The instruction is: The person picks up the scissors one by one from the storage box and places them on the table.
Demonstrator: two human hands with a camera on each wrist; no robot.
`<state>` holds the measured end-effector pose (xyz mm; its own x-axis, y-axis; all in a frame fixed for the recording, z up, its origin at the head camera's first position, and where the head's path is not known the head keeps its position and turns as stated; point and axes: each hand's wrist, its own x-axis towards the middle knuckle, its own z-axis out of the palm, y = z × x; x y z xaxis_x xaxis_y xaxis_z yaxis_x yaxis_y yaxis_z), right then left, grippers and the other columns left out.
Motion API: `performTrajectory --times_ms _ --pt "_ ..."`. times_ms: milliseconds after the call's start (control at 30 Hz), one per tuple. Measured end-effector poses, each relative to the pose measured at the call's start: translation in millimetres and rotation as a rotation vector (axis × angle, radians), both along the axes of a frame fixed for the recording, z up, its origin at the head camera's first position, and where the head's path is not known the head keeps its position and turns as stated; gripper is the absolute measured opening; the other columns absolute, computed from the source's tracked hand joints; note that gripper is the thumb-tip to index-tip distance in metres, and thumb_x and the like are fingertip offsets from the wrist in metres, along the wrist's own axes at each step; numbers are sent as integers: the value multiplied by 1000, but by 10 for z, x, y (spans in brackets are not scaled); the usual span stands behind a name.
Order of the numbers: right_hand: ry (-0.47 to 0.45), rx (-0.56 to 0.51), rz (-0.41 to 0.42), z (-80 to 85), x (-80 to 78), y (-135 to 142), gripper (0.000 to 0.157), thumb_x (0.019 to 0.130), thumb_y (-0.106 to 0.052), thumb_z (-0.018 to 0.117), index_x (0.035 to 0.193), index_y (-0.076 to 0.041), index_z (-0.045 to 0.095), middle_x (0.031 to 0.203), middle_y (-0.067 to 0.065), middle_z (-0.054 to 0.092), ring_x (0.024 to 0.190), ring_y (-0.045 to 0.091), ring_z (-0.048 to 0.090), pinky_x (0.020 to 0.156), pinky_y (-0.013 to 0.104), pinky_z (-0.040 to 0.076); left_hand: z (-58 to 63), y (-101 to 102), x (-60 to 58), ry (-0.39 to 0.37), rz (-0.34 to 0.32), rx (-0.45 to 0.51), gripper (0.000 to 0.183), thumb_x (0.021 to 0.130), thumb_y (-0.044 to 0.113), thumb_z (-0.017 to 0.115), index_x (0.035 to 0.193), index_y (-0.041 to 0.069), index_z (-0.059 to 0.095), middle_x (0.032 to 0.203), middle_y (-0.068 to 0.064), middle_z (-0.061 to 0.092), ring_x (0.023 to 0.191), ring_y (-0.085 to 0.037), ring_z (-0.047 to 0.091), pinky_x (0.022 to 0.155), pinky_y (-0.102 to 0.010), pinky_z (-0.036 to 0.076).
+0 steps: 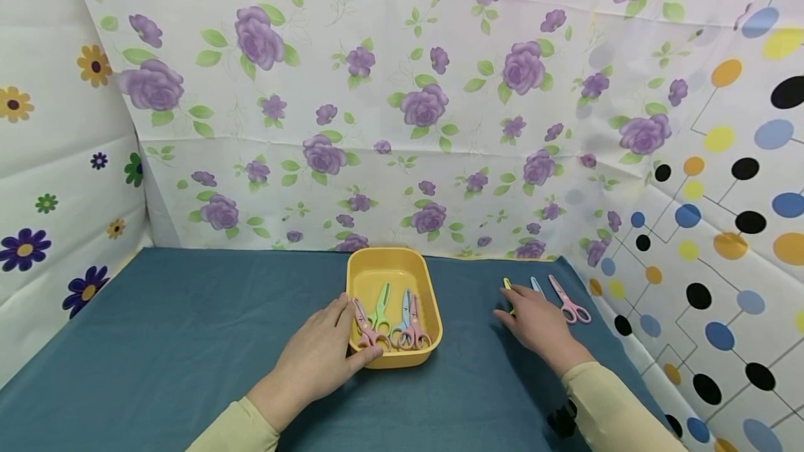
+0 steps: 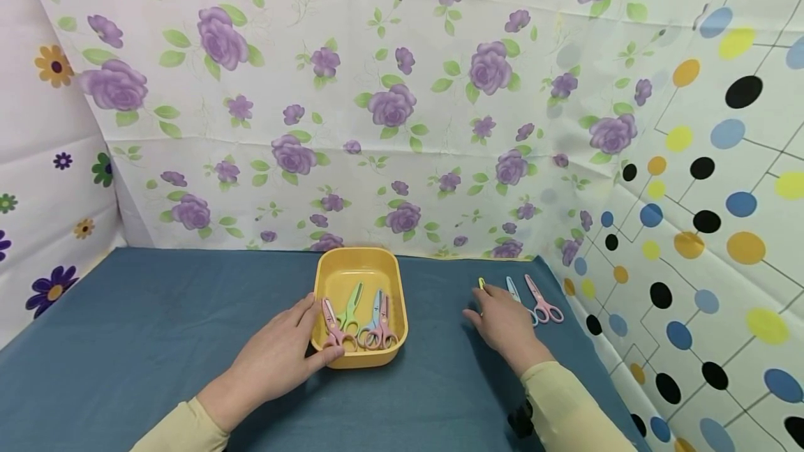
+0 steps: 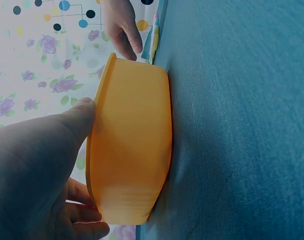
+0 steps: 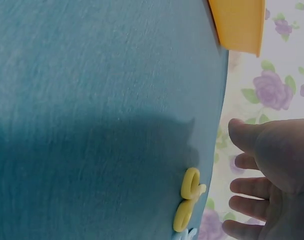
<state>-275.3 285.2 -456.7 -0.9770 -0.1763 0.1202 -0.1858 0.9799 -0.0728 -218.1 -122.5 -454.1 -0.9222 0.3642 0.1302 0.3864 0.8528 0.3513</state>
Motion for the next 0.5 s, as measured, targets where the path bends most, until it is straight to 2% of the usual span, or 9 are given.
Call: performTrajectory --times_ms 300,500 --pt "22 -43 43 17 24 -55 62 110 -36 71 158 1 58 161 30 52 147 52 50 118 68 43 -6 -3 1 2 -1 -1 102 102 71 68 166 -4 44 174 -26 37 158 -43 42 128 -59 37" --pt "25 -38 50 -8 19 -88 62 111 -38 71 158 1 58 162 30 52 148 51 51 119 68 44 -7 -2 -1 2 -1 -7 102 102 71 68 166 -4 44 174 -26 37 158 -43 41 128 -59 36"
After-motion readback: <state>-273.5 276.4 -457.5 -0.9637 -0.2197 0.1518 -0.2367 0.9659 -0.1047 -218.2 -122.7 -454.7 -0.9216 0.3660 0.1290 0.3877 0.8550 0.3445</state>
